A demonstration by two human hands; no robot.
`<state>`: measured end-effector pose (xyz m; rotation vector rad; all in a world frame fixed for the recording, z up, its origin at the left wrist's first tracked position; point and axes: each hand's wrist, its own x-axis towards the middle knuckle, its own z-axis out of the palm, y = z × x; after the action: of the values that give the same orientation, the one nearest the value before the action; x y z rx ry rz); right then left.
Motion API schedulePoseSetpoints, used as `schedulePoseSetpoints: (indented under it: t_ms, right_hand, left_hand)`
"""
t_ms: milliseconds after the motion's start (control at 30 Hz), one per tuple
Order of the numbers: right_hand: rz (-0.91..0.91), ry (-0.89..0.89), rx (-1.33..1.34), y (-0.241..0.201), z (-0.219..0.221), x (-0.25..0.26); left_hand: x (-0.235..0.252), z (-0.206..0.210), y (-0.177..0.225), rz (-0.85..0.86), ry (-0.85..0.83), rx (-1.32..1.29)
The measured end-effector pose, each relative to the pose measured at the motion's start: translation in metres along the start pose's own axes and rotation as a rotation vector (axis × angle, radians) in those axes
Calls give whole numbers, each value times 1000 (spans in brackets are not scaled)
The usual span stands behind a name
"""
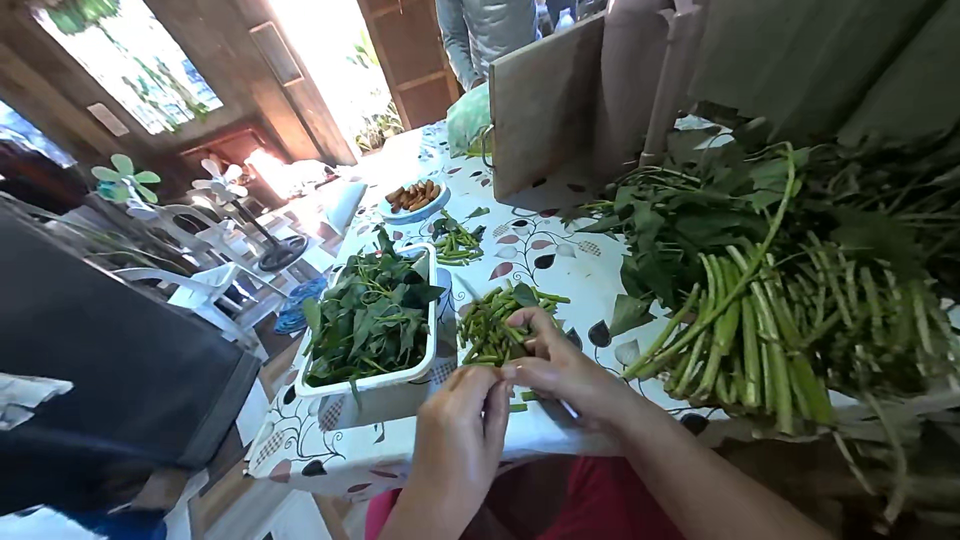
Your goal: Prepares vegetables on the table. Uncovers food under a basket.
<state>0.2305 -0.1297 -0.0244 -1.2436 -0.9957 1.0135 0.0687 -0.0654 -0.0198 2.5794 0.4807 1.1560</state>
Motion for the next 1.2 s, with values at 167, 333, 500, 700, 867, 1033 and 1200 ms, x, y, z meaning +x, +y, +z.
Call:
schedulePoseSetpoints:
  t_ms: [167,333,500,700,867,1033,1200]
  right_hand:
    - [19,-208,320,7,-40,-4]
    - [-167,-313,684,26,-58,-4]
    - [-303,-256,796,31,-55,-5]
    - [-324,-102,895,27,-54,-5]
    - [-371,-46,866,31,-49,-5]
    - [-429,24,938,29,-48,-5]
    - [-412,31,906,29,-46,-4]
  left_hand:
    - [76,-43,-21,-107,-207,298]
    - [181,-2,-58,-327,-463,366]
    - [200,40,-82,-295,-607,353]
    - [188,55,-66,-218,-1093,363]
    - [188,39,-61,-234,-1134,342]
    - [173,21,-66,-82,-1053,69]
    - [169,10,-61,5,-959,78]
